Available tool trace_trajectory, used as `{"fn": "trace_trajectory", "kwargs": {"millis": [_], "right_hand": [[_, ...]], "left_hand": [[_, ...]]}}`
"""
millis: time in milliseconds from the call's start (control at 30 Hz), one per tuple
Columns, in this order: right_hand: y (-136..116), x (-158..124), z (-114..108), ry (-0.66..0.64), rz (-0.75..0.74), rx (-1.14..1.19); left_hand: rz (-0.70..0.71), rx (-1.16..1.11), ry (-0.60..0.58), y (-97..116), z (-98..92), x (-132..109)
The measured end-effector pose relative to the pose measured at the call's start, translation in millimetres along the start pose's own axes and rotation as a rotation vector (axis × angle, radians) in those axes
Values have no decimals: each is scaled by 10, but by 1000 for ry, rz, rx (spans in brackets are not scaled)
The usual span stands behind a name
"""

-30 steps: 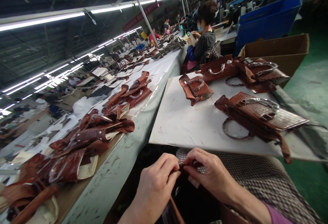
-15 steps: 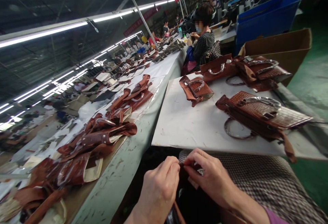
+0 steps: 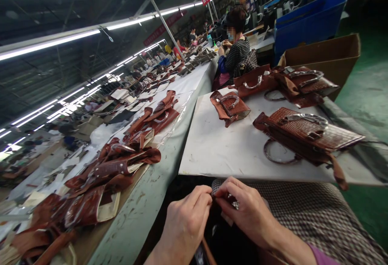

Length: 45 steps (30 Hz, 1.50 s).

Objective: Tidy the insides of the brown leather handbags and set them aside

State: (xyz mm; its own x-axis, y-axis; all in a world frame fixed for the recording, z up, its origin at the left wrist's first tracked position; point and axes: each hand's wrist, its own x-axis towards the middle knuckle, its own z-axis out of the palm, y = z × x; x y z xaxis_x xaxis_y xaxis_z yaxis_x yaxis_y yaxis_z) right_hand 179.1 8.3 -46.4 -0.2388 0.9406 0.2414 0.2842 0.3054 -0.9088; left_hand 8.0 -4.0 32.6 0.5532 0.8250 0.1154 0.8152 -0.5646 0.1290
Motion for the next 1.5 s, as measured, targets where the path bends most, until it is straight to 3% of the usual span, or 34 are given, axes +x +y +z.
{"fn": "trace_trajectory", "kwargs": {"millis": [233, 867, 1100, 1167, 1333, 1500], "right_hand": [[23, -11, 8, 12, -7, 5], [11, -2, 39, 41, -19, 8], [11, 0, 49, 31, -4, 18], [11, 5, 48, 25, 0, 26], [27, 6, 35, 16, 27, 59], [65, -7, 34, -2, 33, 127]], "left_hand": [[103, 86, 67, 61, 10, 28], [50, 81, -86, 20, 23, 96], [69, 4, -245, 36, -41, 114], [46, -66, -235, 23, -47, 82], [-170, -188, -115, -27, -45, -18], [-190, -194, -35, -49, -28, -76]]}}
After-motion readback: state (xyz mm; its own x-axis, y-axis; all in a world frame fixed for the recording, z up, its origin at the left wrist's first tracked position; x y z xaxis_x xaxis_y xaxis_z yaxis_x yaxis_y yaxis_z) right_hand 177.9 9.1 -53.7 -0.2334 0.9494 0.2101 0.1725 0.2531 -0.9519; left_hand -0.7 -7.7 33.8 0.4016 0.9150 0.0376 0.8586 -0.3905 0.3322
